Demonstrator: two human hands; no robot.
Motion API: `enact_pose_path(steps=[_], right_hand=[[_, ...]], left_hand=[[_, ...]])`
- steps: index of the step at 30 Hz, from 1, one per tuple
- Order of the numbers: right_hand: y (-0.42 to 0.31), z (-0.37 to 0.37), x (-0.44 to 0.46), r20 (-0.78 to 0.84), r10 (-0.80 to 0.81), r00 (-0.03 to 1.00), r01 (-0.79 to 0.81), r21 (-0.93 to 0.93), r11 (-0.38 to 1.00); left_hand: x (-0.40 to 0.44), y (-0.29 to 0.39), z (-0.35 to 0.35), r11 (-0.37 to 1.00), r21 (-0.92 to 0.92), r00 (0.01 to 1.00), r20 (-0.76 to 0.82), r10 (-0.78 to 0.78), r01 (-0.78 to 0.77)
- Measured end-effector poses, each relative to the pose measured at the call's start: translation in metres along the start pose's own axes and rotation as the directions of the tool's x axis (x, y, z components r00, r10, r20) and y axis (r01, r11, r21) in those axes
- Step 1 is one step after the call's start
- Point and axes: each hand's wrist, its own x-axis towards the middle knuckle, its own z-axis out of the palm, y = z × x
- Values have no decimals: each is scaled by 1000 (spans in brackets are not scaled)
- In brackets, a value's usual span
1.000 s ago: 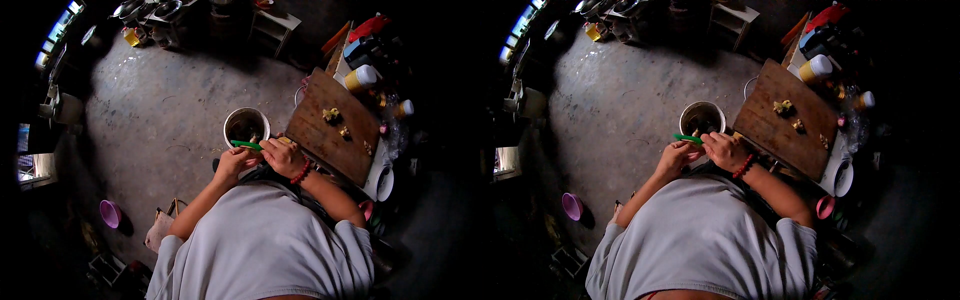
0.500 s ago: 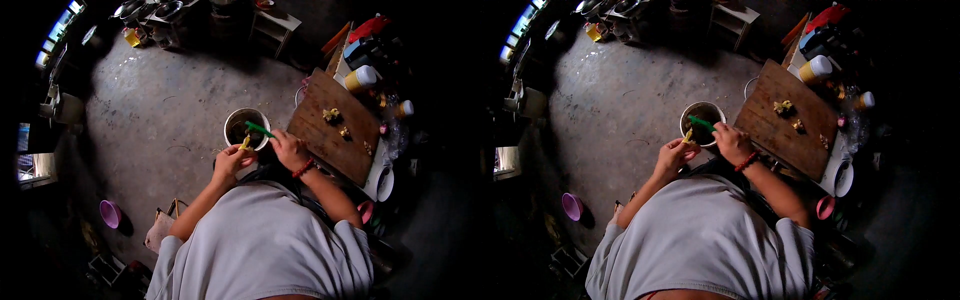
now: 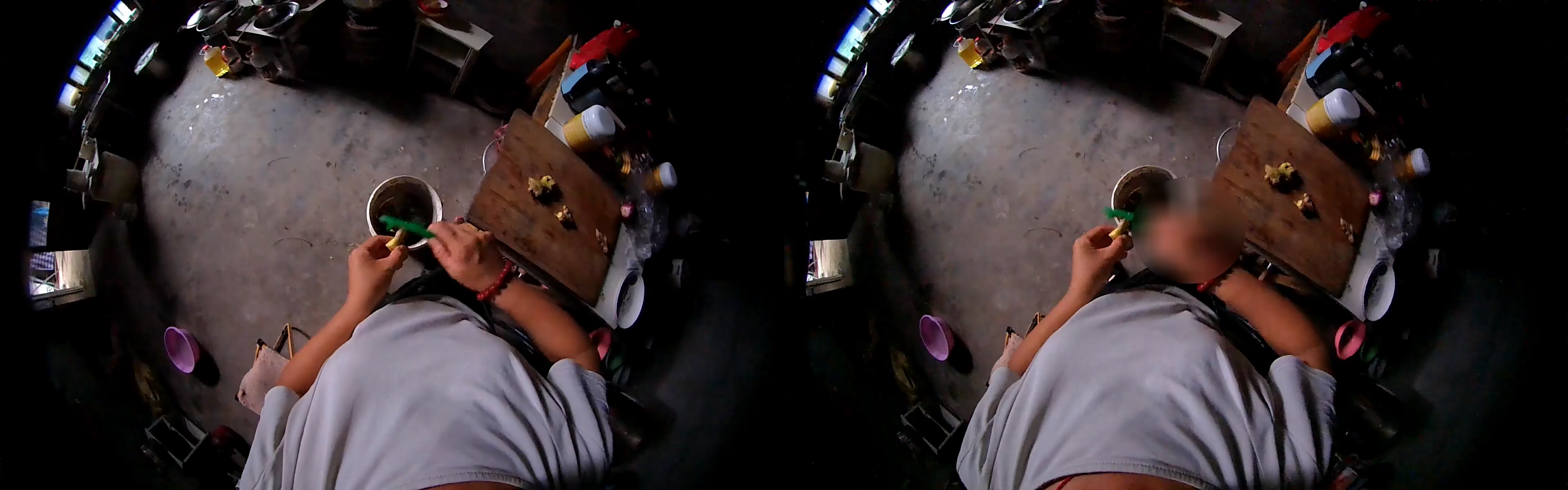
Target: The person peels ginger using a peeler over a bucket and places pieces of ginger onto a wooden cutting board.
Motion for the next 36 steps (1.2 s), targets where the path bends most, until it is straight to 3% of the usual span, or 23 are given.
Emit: enact_pose_path(steps=[3,5,7,8,9,11,13,15,18,21,23,24,25,26,27,29,30,31,32,33,36], right_hand=[[-5,10,-2,105,70,992,-70,-4,998],[-4,6,2,43,35,998,-35,-9,999],[-16,-6,8,16,254,967,-253,-19,967],[-23,-10,10,-89,99,991,-103,-43,994],[-23,-8,7,-88,99,991,-103,-44,994],[-19,1,3,136,133,982,-131,-26,991],[-14,-1,5,59,71,996,-69,-45,997],[-15,-2,3,20,217,976,-214,-88,973],[-10,3,-2,21,122,992,-119,-125,985],[-15,0,1,48,92,995,-86,-117,989],[-15,-10,8,47,379,924,-381,45,923],[-10,-5,6,-50,323,945,-312,151,938],[-9,3,6,-48,323,945,-313,151,938],[-8,11,8,17,392,920,-358,445,821],[-5,20,9,99,436,894,-377,690,618],[20,50,0,181,345,921,-376,646,665],[18,48,3,225,298,928,-372,624,687],[15,45,6,268,249,931,-363,603,710],[11,40,6,341,333,879,-473,704,530],[4,29,10,427,395,813,-557,766,320],[5,17,13,418,370,830,-520,820,240]], left_hand=[[-1,5,1,1000,-14,1000,11,17,-17],[-3,4,2,999,42,1000,13,-21,20],[-3,4,2,999,31,1000,11,-13,13],[-3,4,3,1000,19,1000,9,-1,1],[-3,4,3,1000,17,1000,9,-1,1],[-1,3,3,999,-40,999,34,-2,3],[-1,5,3,998,-54,998,48,-32,35],[-2,2,2,995,-62,995,68,-75,79],[1,-4,3,996,-82,998,68,-13,18],[-5,2,6,995,27,995,-3,98,-98],[-8,6,6,949,285,987,-51,151,-131],[-10,10,7,950,284,987,-52,150,-129],[-11,13,7,934,299,975,-43,220,-197],[-12,15,8,911,314,957,-30,289,-266],[-12,14,9,911,315,957,-28,289,-266],[-10,13,11,827,317,877,38,478,-464],[-9,10,11,826,318,877,37,479,-465],[-7,6,11,879,207,900,28,435,-431],[-6,3,11,917,91,921,23,388,-388],[-7,3,10,918,91,922,20,386,-386],[-7,5,12,964,-1,959,97,265,-266]])
